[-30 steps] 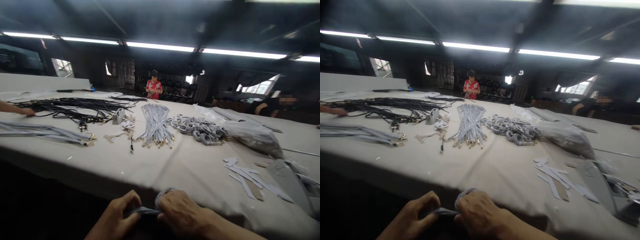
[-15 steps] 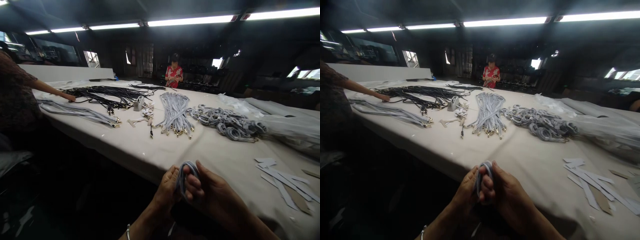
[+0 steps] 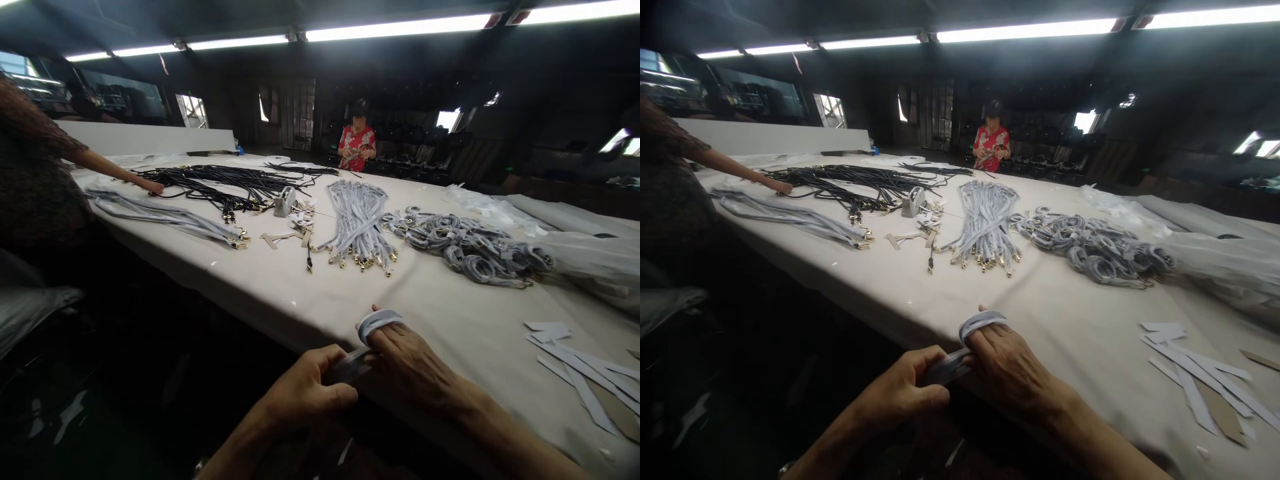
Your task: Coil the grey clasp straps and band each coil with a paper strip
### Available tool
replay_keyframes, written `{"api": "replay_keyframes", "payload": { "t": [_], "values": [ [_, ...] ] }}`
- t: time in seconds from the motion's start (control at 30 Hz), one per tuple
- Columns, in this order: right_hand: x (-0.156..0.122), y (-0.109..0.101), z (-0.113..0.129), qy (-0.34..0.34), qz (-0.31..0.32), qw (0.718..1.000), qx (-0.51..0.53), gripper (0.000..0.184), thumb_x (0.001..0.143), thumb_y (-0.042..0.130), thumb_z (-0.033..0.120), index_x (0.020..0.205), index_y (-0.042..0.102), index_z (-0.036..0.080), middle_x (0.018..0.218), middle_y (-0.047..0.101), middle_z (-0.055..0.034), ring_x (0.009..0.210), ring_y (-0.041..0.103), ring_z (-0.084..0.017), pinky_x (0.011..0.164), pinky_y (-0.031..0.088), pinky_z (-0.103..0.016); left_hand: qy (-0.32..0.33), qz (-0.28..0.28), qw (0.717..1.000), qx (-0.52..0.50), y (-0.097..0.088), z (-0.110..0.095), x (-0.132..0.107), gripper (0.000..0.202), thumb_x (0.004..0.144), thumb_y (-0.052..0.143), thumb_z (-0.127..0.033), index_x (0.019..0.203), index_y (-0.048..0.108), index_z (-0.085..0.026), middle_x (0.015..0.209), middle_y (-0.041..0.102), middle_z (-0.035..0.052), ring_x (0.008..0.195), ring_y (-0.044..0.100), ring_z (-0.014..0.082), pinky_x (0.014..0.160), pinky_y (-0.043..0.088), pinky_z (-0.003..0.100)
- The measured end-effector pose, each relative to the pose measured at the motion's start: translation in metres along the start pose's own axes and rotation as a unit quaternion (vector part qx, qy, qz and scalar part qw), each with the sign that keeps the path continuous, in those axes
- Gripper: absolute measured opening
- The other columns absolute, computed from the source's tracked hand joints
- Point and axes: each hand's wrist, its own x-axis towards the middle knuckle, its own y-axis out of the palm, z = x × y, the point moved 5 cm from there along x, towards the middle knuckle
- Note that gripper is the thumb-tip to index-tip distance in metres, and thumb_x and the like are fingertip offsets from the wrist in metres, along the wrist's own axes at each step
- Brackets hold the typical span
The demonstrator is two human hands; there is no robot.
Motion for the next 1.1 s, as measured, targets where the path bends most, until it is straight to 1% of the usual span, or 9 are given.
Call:
{"api": "replay_keyframes", "payload": {
  "t": [0.17,0.27,0.33,0.43,0.53,0.67,0.8,0.93,1.1],
  "values": [
    [-0.02,0.019,0.008,0.093,0.163,0.982,-0.015,0.018,0.096,0.046,0.034,0.086,0.053,0.02,0.083,0.061,-0.0059,0.07,0.051,-0.022,0.065,0.04,-0.035,0.02,-0.058,0.973,0.223,-0.027,-0.021,0.006,0.01,0.079,0.067,-0.023,0.089,0.067,-0.019,0.077,0.063,-0.0043,0.072,0.055,0.0133,0.064,0.038,0.022],
    [-0.027,0.016,0.018,0.181,0.192,0.953,0.146,0.034,0.1,0.034,0.041,0.08,0.051,0.02,0.077,0.056,-0.0028,0.065,0.045,-0.017,0.062,0.036,-0.031,0.038,-0.016,0.977,0.21,-0.025,-0.02,0.022,0.008,0.08,0.068,-0.027,0.081,0.068,-0.018,0.074,0.061,-0.0039,0.07,0.054,0.0128,0.064,0.038,0.021],
    [-0.03,0.011,0.022,0.28,0.174,0.883,0.334,0.045,0.1,0.03,0.052,0.081,0.054,0.019,0.069,0.051,0.0006,0.058,0.04,-0.013,0.055,0.034,-0.027,0.079,0.009,0.982,0.17,-0.018,-0.021,0.031,0.012,0.082,0.067,-0.028,0.077,0.068,-0.017,0.08,0.06,-0.0023,0.074,0.054,0.0126,0.068,0.04,0.021],
    [-0.032,0.005,0.023,0.42,0.07,0.697,0.577,0.048,0.097,0.04,0.057,0.085,0.062,0.016,0.054,0.041,0.0055,0.046,0.034,-0.009,0.047,0.03,-0.022,0.099,0.028,0.994,0.048,-0.002,-0.018,0.045,0.027,0.091,0.06,-0.038,0.077,0.065,-0.016,0.079,0.056,-0.0013,0.071,0.05,0.0109,0.067,0.039,0.02],
    [-0.027,-0.005,0.022,0.447,-0.063,0.546,0.706,0.041,0.092,0.053,0.052,0.083,0.067,0.015,0.051,0.039,0.0066,0.043,0.037,-0.008,0.048,0.039,-0.023,0.08,0.003,0.991,-0.109,0.02,-0.007,0.062,0.039,0.094,0.053,-0.05,0.081,0.061,-0.015,0.07,0.051,-0.0027,0.061,0.044,0.0085,0.059,0.036,0.019],
    [-0.017,-0.028,0.019,0.399,-0.151,0.475,0.77,0.037,0.087,0.064,0.049,0.091,0.071,0.012,0.061,0.051,0.003,0.056,0.053,-0.011,0.067,0.053,-0.027,0.119,-0.075,0.958,-0.249,0.052,0.009,0.084,0.042,0.093,0.05,-0.059,0.102,0.054,-0.018,0.067,0.053,-0.0039,0.05,0.046,0.0079,0.049,0.037,0.019],
    [-0.016,-0.058,0.004,0.36,-0.232,0.537,0.727,0.037,0.087,0.066,0.043,0.114,0.068,0.018,0.082,0.066,-0.0018,0.077,0.065,-0.017,0.079,0.056,-0.032,0.17,-0.046,0.956,-0.234,0.085,0.008,0.089,0.047,0.092,0.05,-0.063,0.108,0.05,-0.019,0.065,0.055,-0.004,0.048,0.049,0.009,0.047,0.04,0.02],
    [-0.026,-0.086,-0.017,0.293,-0.297,0.712,0.564,0.037,0.09,0.062,0.043,0.121,0.065,0.022,0.093,0.07,-0.0052,0.09,0.067,-0.022,0.089,0.055,-0.038,0.144,0.043,0.975,-0.161,0.103,-0.002,0.08,0.043,0.093,0.054,-0.055,0.109,0.057,-0.015,0.062,0.053,-0.004,0.044,0.045,0.0069,0.043,0.034,0.019],
    [-0.039,-0.084,-0.026,0.232,-0.233,0.9,0.285,0.03,0.099,0.049,0.036,0.125,0.056,0.024,0.098,0.069,-0.0074,0.091,0.066,-0.025,0.074,0.057,-0.036,0.024,0.166,0.947,-0.276,0.1,-0.008,0.075,0.045,0.094,0.051,-0.055,0.103,0.062,-0.013,0.057,0.053,-0.0032,0.04,0.043,0.0071,0.043,0.034,0.02]
  ]
}}
